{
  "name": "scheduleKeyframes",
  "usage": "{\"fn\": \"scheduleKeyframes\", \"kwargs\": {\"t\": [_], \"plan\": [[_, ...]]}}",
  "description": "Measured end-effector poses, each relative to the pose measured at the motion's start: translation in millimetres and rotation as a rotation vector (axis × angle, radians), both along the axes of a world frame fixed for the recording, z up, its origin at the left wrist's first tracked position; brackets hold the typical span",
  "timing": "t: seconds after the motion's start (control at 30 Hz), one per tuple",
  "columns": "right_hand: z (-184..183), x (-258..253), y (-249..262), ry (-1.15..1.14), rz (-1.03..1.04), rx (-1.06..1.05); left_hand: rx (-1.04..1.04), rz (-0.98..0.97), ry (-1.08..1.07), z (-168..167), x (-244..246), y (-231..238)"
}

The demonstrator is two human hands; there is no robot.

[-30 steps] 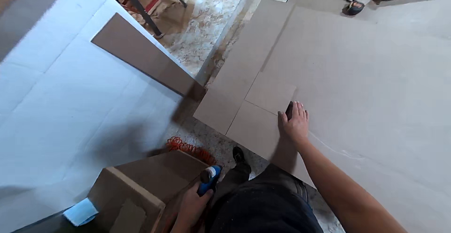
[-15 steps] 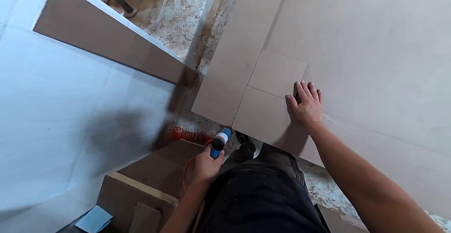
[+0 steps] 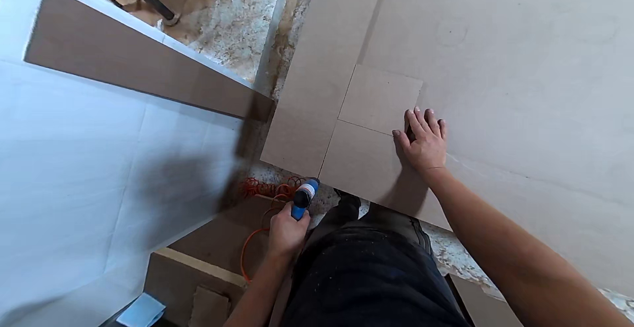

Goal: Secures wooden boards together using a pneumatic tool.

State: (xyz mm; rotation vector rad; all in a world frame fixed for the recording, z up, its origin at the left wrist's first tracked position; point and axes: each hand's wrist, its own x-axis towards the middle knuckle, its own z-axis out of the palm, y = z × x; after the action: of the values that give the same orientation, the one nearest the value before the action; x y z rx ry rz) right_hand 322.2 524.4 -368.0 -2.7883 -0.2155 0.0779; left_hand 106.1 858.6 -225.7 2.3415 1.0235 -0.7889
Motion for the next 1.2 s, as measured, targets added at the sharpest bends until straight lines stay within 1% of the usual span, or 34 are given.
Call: {"fn": "scheduleKeyframes", "kwargs": {"t": [0.17,0.37,0.5,0.8,0.9,1.2], "plan": [[-0.9,0.4,-0.3,0.011,0.003,0.006,0.014,0.024,-0.001,-1.1,9.4,-7.2],[-1.3,0.8,-1.4,0.020,-0.001,0.016,0.030,0.055,-0.001,-0.4,31.6,-17.0],[-2.3,1.2,-2.8,0.028,-0.001,0.012,0.051,0.016,0.007,2.9,50.2,-22.8],[-4.4,1.3,-4.4,0.023,-0.001,0.019,0.052,0.046,-0.022,-3.9,93.5,-30.9],[-4.0,1.8,-4.4,0.025,-0.001,0.018,0.060,0.022,-0.022,-1.5,110.9,-34.3],[-3.1,2.9,-4.3,0.016,-0.011,0.049,0.003,0.034,-0.097,-4.8,153.7,-40.9]]}}
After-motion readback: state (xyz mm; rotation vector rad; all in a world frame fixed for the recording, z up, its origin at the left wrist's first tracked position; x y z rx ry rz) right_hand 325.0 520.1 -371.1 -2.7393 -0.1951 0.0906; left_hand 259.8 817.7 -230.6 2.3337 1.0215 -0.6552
